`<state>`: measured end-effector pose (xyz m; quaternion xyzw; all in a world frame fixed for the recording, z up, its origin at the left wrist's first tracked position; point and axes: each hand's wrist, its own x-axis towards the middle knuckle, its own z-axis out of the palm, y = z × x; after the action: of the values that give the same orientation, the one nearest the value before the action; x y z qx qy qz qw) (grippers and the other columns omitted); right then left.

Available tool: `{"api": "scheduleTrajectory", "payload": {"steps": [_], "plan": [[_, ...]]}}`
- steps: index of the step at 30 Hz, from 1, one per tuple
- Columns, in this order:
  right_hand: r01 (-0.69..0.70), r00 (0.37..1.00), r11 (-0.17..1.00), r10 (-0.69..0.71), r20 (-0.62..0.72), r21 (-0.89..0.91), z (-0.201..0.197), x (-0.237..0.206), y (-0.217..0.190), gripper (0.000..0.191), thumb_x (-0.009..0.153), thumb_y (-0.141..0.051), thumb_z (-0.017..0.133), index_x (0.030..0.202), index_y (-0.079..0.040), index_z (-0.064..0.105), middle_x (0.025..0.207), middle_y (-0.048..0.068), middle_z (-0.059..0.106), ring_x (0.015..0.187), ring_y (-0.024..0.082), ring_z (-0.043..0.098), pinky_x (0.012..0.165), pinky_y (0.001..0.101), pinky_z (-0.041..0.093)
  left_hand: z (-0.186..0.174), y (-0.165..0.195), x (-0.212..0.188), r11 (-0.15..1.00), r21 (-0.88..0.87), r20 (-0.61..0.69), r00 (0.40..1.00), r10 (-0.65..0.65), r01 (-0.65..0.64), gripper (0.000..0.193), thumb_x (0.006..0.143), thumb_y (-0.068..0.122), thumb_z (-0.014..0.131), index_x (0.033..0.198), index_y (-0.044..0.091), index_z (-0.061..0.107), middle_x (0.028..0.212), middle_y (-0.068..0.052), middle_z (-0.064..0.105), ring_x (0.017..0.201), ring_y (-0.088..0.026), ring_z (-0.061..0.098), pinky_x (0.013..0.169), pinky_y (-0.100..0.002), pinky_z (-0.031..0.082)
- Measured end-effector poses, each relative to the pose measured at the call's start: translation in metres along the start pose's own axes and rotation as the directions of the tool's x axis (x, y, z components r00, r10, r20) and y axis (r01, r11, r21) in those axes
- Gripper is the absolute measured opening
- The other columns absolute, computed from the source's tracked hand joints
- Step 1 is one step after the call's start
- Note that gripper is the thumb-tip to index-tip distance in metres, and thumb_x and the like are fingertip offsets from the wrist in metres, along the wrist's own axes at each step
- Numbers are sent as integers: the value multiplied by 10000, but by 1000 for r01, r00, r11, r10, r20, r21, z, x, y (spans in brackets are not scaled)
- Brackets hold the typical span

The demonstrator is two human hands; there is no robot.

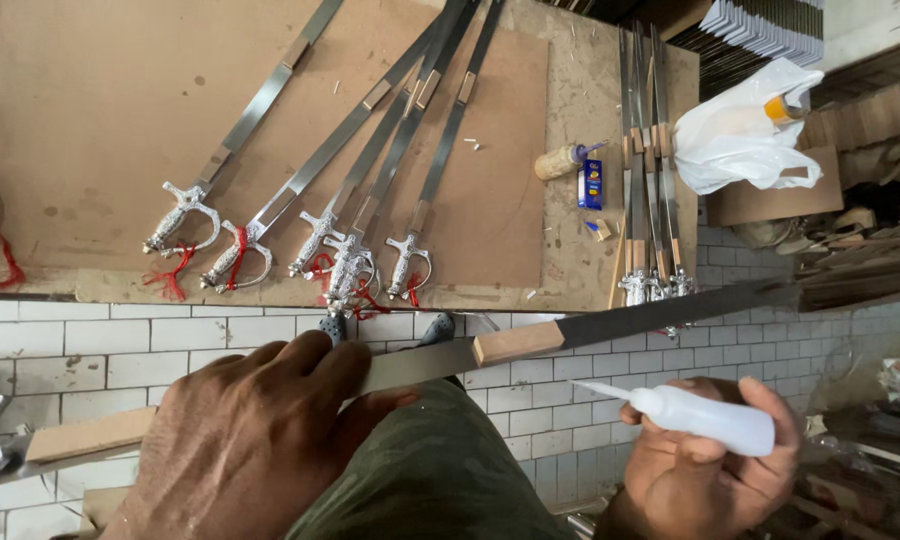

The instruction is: The person applies glue from a small bottle to the wooden grip area of multiple swords. They handle each sword one at a time, apply glue to the grip, and place the sword on the table. The process is repeated for several swords.

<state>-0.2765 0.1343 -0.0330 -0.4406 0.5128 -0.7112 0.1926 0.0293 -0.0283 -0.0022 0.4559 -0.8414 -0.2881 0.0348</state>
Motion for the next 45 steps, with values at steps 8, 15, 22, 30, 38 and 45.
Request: {"api": "scheduleTrajectory", "payload": {"steps": [8, 15, 22, 30, 38, 45], "plan": [[105, 993, 970, -89, 81, -218, 7, -11, 9, 505, 1050, -175, 784, 1432, 16, 513, 1085, 248, 732, 969, 256, 767, 845, 445, 690, 3, -4, -3, 999, 17, 114, 993, 33, -35, 413, 962, 588, 531, 933, 196, 657, 823, -2, 701, 701, -202, 737, 582, -395, 583], [139, 986, 917, -95, 134, -373, 6, -16, 9, 435, 1042, -128, 761, 1402, -4, 552, 1085, 257, 741, 985, 241, 771, 910, 353, 659, 5, -7, -7, 995, -35, 31, 995, 93, -92, 434, 953, 584, 538, 893, 168, 647, 748, -11, 662, 646, -207, 708, 531, -406, 562], [179, 956, 814, -12, 292, -552, -9, -5, -15, 571, 1044, -125, 736, 1520, -23, 438, 1139, 270, 706, 1038, 243, 748, 959, 345, 634, 3, -11, -5, 999, 31, 191, 981, 26, -32, 454, 955, 619, 475, 913, 198, 640, 755, 27, 667, 652, -146, 711, 561, -363, 579], [211, 968, 774, -82, 236, -598, -22, -5, -12, 513, 1090, -99, 714, 1497, 37, 432, 1144, 298, 705, 1034, 258, 762, 956, 356, 659, 1, -16, -4, 996, 89, 257, 966, -28, 5, 479, 944, 657, 445, 955, 223, 647, 777, 62, 691, 646, -105, 713, 568, -329, 586], [122, 989, 897, -72, 132, -424, -17, -13, -4, 448, 1096, -206, 623, 1455, 30, 494, 1227, 300, 694, 1123, 314, 746, 1025, 431, 620, 5, -3, -6, 980, 144, -145, 977, 155, -134, 458, 984, 581, 538, 960, 144, 675, 798, -25, 678, 646, -171, 704, 513, -358, 553], [117, 733, 917, 179, 656, -381, -18, -13, -12, 460, 1107, -326, 525, 1428, 2, 561, 1327, 297, 684, 1237, 372, 727, 1108, 522, 580, 13, 21, -6, 898, 437, -307, 930, 201, -50, 548, 950, 610, 595, 967, 69, 678, 789, -7, 547, 681, -159, 607, 542, -331, 488]]}}
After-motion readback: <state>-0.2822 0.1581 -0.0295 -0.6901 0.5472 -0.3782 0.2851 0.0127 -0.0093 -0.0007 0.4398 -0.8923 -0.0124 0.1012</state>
